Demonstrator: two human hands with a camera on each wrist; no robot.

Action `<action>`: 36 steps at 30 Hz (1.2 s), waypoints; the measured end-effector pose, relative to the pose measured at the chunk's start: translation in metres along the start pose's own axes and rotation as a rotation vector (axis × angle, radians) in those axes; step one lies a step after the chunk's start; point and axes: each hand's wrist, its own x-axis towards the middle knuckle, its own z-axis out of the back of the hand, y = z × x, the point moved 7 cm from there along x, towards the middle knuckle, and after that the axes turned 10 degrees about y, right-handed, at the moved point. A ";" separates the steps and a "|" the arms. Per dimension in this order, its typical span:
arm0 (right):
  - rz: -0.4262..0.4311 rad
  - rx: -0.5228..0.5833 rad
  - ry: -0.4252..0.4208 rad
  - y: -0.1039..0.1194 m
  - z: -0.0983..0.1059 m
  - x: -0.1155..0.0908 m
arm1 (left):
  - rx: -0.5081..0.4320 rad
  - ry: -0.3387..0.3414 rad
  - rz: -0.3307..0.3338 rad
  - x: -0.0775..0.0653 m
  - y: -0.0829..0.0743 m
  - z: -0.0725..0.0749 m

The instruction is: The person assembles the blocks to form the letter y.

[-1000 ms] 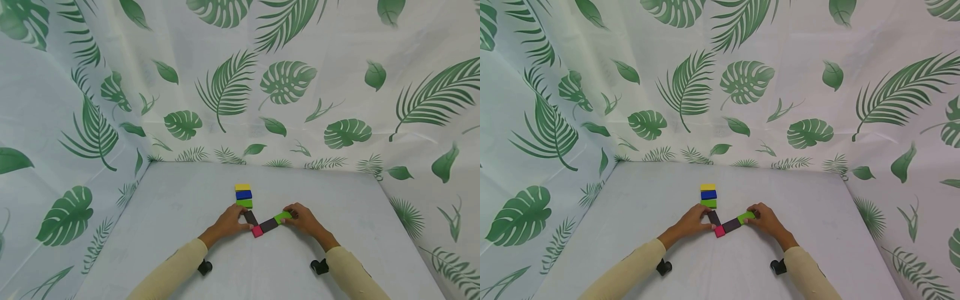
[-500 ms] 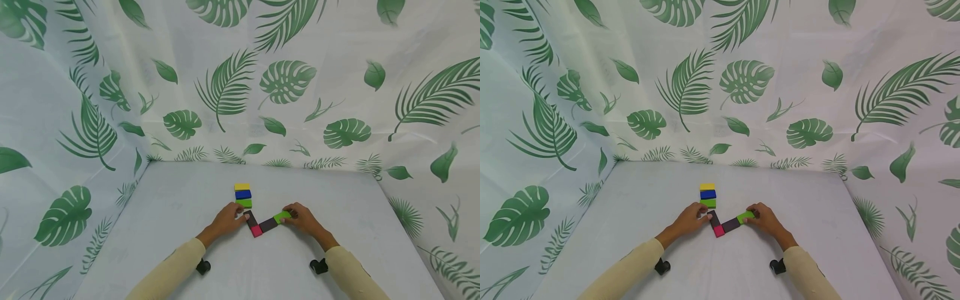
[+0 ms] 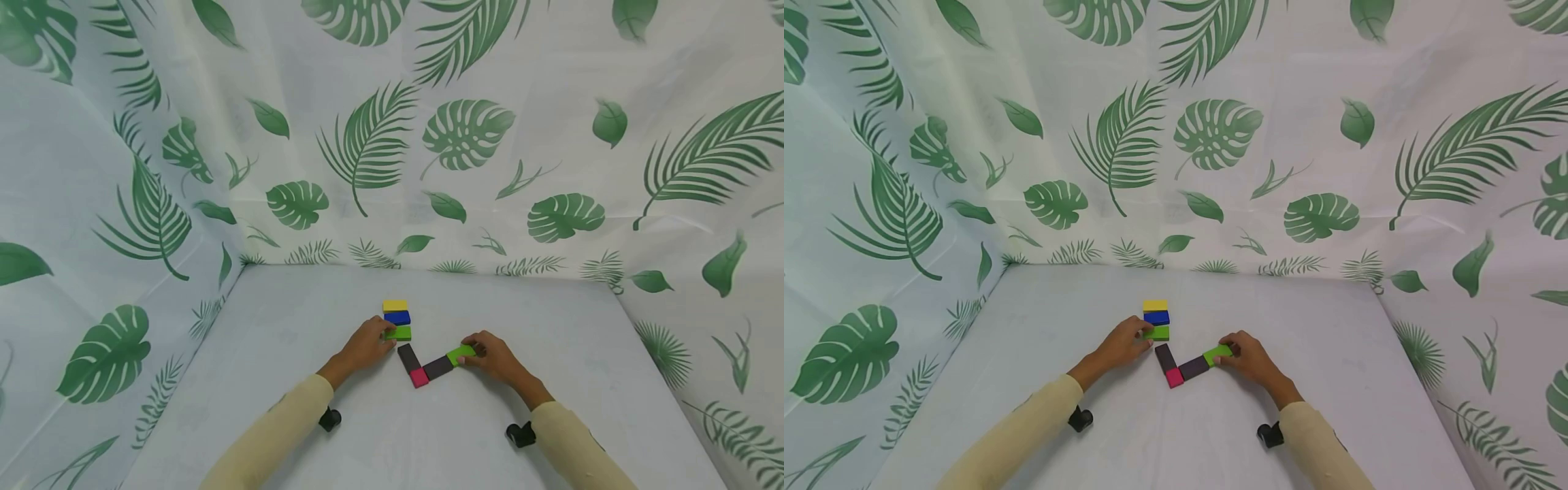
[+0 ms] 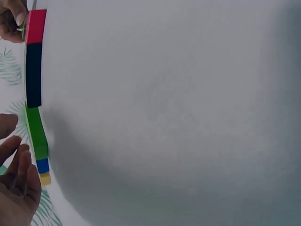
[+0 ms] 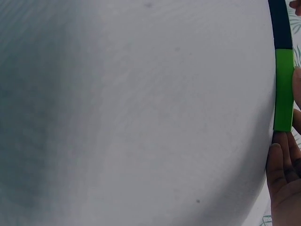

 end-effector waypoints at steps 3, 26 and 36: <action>-0.004 0.013 0.001 0.000 0.000 0.000 | 0.053 0.036 0.007 0.004 0.000 0.000; 0.018 0.011 0.004 0.000 0.000 -0.003 | 0.165 0.030 0.047 0.012 0.008 -0.003; 0.017 0.018 0.007 0.000 0.001 -0.002 | 0.265 0.134 0.074 0.009 0.012 0.001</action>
